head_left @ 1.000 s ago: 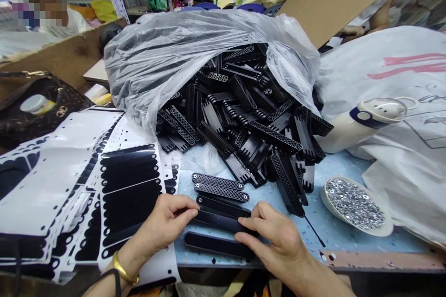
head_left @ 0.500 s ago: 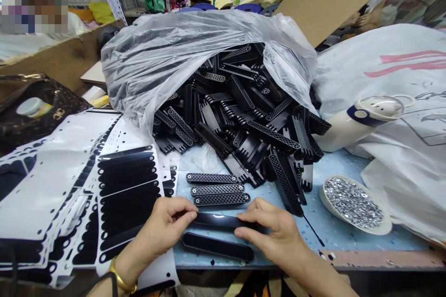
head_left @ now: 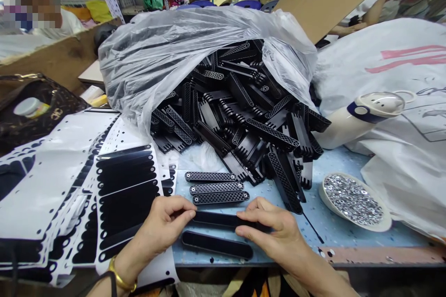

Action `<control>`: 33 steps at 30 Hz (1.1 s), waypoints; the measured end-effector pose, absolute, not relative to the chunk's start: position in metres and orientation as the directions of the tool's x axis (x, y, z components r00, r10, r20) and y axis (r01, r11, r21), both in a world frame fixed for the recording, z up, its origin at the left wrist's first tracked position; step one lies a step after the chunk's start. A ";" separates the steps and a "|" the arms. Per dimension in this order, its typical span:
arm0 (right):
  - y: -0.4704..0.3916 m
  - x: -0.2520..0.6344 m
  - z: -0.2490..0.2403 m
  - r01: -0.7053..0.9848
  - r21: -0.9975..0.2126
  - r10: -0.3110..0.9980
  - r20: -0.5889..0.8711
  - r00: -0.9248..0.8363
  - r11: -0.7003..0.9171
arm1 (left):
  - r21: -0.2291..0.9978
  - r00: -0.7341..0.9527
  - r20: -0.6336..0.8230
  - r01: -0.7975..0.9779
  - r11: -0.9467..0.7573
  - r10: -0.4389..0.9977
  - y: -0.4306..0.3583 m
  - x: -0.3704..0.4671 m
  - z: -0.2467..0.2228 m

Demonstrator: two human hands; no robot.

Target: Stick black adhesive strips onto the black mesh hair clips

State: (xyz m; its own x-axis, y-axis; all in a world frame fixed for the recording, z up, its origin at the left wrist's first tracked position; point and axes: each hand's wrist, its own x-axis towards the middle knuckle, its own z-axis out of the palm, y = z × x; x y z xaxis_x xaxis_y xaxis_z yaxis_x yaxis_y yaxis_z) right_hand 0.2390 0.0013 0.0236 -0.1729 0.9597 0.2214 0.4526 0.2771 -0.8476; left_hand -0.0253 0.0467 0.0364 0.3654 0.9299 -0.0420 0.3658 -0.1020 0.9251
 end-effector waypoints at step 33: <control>-0.001 0.207 0.021 0.835 -0.517 0.940 0.340 -0.004 0.191 | 0.733 0.213 0.099 0.645 -0.216 0.972 0.038 0.002 0.018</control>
